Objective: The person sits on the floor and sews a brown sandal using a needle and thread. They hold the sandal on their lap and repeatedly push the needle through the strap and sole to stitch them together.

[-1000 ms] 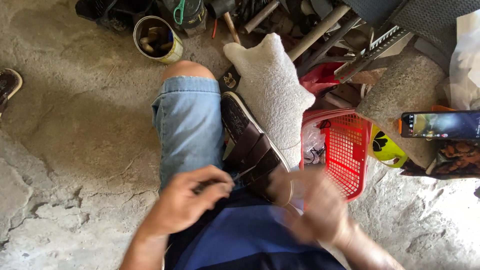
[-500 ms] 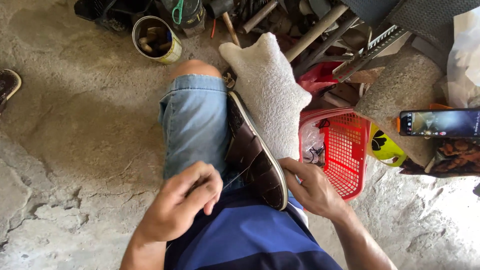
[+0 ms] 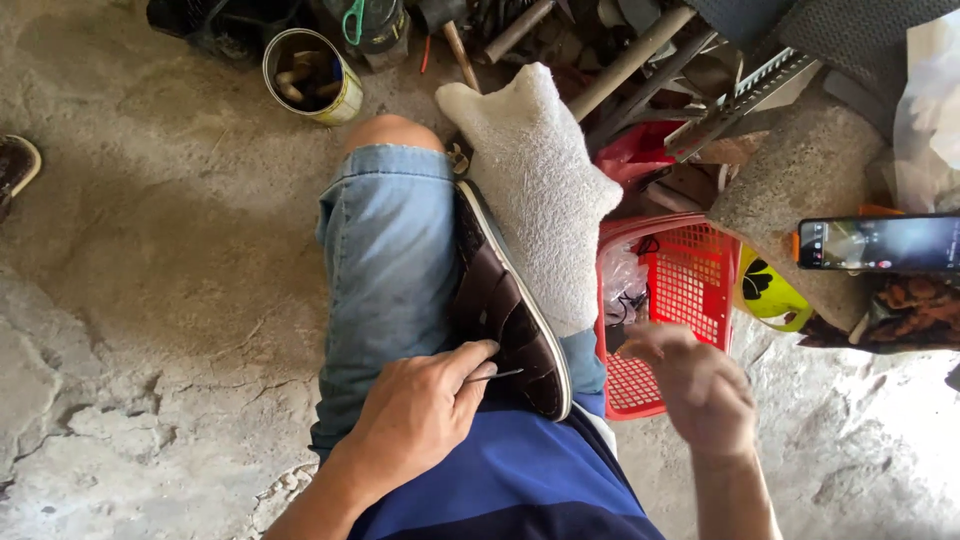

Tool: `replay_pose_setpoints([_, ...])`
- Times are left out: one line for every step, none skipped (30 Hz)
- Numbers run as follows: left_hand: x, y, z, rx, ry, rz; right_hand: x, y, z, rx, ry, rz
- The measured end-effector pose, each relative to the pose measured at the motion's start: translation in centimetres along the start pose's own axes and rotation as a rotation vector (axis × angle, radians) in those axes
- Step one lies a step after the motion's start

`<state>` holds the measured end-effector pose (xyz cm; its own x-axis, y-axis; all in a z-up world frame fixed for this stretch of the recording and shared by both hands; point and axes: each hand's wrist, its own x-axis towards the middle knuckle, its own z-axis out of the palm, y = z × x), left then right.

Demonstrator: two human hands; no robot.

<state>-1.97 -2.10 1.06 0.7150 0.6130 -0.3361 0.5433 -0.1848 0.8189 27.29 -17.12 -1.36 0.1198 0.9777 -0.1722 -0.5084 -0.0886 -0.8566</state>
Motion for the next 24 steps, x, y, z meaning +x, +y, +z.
replay_pose_setpoints([0.0, -0.1, 0.1, 0.006, 0.000, 0.001, 0.8, -0.6, 1.4, 0.004, 0.000, -0.004])
replay_pose_setpoints([-0.2, -0.1, 0.2, -0.010, 0.007, -0.003, 1.5, -1.2, 3.0, 0.117, -0.074, -0.052])
replay_pose_setpoints([-0.2, -0.2, 0.3, -0.025, 0.016, -0.006, 2.3, -1.8, 4.4, 0.229, -0.150, -0.102])
replay_pose_setpoints([-0.4, -0.4, 0.5, -0.019, 0.018, -0.004, 2.6, -1.7, 4.8, 0.232, -0.153, -0.107])
replay_pose_setpoints([-0.6, -0.4, 0.9, -0.011, 0.046, 0.013, 3.0, -1.7, 5.1, 0.082, -0.210, -0.082])
replay_pose_setpoints([-0.8, -0.6, 1.1, -0.004, 0.073, 0.029, 3.3, -1.6, 5.5, -0.067, -0.265, -0.056])
replay_pose_setpoints([-0.8, -0.6, 1.3, -0.005, 0.081, 0.028, 4.0, -1.6, 6.1, -0.069, -0.274, -0.055])
replay_pose_setpoints([-0.9, -0.6, 1.4, -0.006, 0.107, 0.040, 4.8, -1.5, 6.7, -0.540, -0.270, 0.061])
replay_pose_setpoints([-1.0, -0.7, 1.5, -0.010, 0.131, 0.049, 5.4, -1.4, 7.3, -1.011, -0.256, 0.183])
replay_pose_setpoints([-1.0, -0.6, 1.3, -0.014, 0.137, 0.045, 5.1, -1.2, 7.0, -1.013, -0.264, 0.185])
replay_pose_setpoints([-0.9, -0.5, 1.2, -0.003, 0.133, 0.049, 4.6, -0.9, 6.6, -1.107, -0.279, 0.197])
replay_pose_setpoints([-0.9, -0.3, 1.1, 0.007, 0.129, 0.053, 4.2, -0.8, 6.2, -1.201, -0.295, 0.209])
replay_pose_setpoints([-0.9, -0.3, 1.2, 0.003, 0.130, 0.046, 4.0, -0.5, 6.0, -1.199, -0.300, 0.214])
replay_pose_setpoints([-0.9, -0.2, 1.3, 0.006, 0.127, 0.058, 3.8, -0.3, 5.9, -1.200, -0.318, 0.163])
replay_pose_setpoints([-0.6, -0.3, 1.2, 0.013, 0.120, 0.082, 3.6, 0.0, 5.8, -1.203, -0.323, 0.105])
replay_pose_setpoints([-0.5, -0.4, 1.5, 0.014, 0.117, 0.088, 2.9, 0.9, 5.4, -1.205, -0.317, 0.104])
replay_pose_setpoints([-0.4, -0.5, 1.8, 0.039, 0.103, 0.085, 2.1, 1.9, 5.0, -1.194, -0.292, 0.011])
replay_pose_setpoints([-0.5, -0.5, 2.1, 0.064, 0.088, 0.082, 1.3, 2.8, 4.6, -1.182, -0.268, -0.082])
replay_pose_setpoints([-0.4, -0.6, 2.2, 0.072, 0.088, 0.083, 0.8, 2.9, 4.9, -1.178, -0.265, -0.088])
replay_pose_setpoints([-0.4, -0.7, 2.2, 0.079, 0.081, 0.090, 0.2, 2.9, 5.1, -1.177, -0.191, -0.052])
replay_pose_setpoints([-0.4, -0.8, 2.3, 0.087, 0.077, 0.096, -0.2, 2.9, 5.3, -1.175, -0.120, -0.017])
replay_pose_setpoints([-0.3, -0.8, 1.8, 0.095, 0.080, 0.097, 0.4, 2.5, 6.1, -1.170, -0.120, -0.025])
replay_pose_setpoints([-0.3, -0.8, 1.4, 0.050, 0.106, 0.101, 0.6, 2.0, 6.8, -1.191, -0.112, 0.037])
replay_pose_setpoints([-0.3, -0.7, 1.2, 0.005, 0.131, 0.104, 0.8, 1.6, 7.5, -1.211, -0.105, 0.100])
